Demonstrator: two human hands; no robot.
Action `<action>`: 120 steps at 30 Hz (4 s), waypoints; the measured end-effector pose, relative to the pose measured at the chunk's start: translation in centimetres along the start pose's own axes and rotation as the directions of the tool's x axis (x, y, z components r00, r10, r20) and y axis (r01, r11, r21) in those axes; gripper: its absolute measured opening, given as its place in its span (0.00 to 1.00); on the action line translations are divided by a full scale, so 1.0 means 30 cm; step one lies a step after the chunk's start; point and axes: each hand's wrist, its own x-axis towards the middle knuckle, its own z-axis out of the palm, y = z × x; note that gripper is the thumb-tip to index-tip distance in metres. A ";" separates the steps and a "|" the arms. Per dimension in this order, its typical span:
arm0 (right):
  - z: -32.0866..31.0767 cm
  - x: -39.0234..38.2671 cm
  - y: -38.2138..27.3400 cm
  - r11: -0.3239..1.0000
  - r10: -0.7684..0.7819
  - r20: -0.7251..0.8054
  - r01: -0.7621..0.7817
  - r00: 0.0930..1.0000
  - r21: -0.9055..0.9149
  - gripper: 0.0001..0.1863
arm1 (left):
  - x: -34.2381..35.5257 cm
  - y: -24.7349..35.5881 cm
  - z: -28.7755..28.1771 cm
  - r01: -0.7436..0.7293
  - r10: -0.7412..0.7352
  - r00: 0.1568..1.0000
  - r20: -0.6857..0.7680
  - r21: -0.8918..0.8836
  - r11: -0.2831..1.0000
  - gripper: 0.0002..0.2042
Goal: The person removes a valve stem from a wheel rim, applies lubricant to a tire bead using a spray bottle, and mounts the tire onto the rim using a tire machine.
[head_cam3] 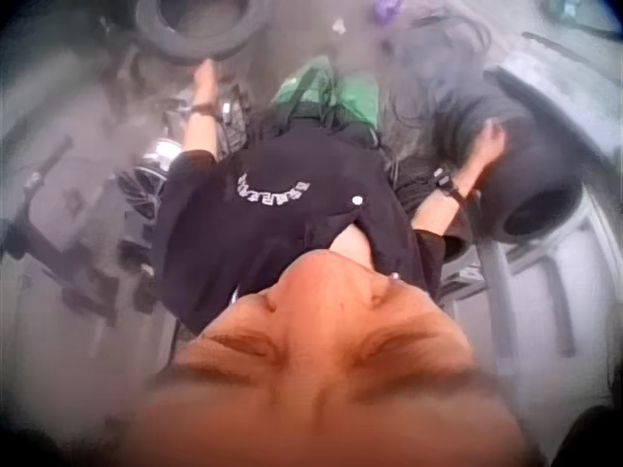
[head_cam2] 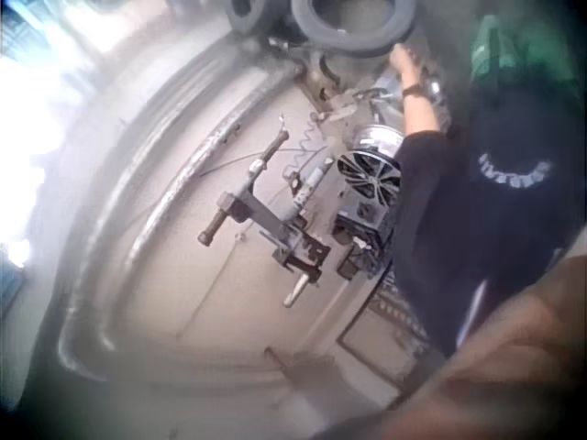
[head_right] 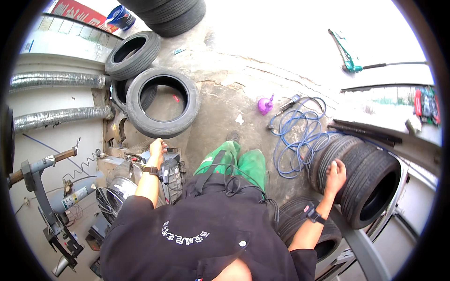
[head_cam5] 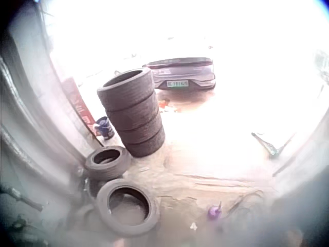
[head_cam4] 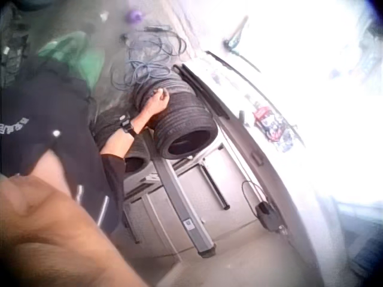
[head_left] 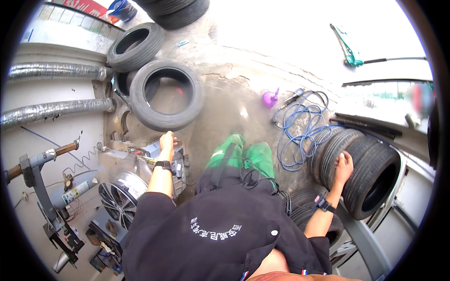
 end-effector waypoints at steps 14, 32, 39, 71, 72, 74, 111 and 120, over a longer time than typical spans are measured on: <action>1.393 0.726 0.259 0.669 0.035 0.713 0.514 0.700 -0.537 0.19 | -0.058 -0.278 -0.266 0.301 -0.300 0.929 -0.218 -0.027 0.953 0.08; 1.677 0.770 1.041 0.592 0.675 0.251 -0.306 0.693 -0.746 0.33 | 0.237 -0.318 0.235 0.338 -0.334 0.941 -0.058 0.240 0.910 0.09; 1.780 0.753 1.216 0.662 0.747 0.283 -0.713 0.602 -0.231 0.19 | 0.376 -0.306 0.063 0.339 -0.295 0.938 -0.182 0.303 0.891 0.09; 2.603 -0.349 -0.084 0.903 0.128 0.954 0.367 0.270 -0.225 0.22 | 1.416 -0.014 -0.357 0.220 -0.066 0.919 -0.389 0.366 0.904 0.42; 2.643 -0.384 -0.107 0.882 0.140 0.954 0.405 0.265 -0.241 0.22 | 1.418 -0.014 -0.364 0.219 -0.068 0.921 -0.385 0.363 0.906 0.43; 2.713 -0.460 -0.145 0.854 0.078 0.968 0.485 0.238 -0.188 0.21 | 1.424 -0.028 -0.365 0.220 -0.076 0.924 -0.376 0.356 0.908 0.43; 2.482 -0.216 0.108 0.356 0.357 0.906 0.863 0.229 -0.359 0.23 | 1.445 -0.062 -0.385 0.161 -0.043 0.955 -0.293 0.392 0.906 0.45; 2.568 -0.131 0.078 0.582 0.024 0.928 0.749 0.373 -0.316 0.23 | 1.452 -0.066 -0.390 0.170 -0.052 0.953 -0.297 0.387 0.906 0.46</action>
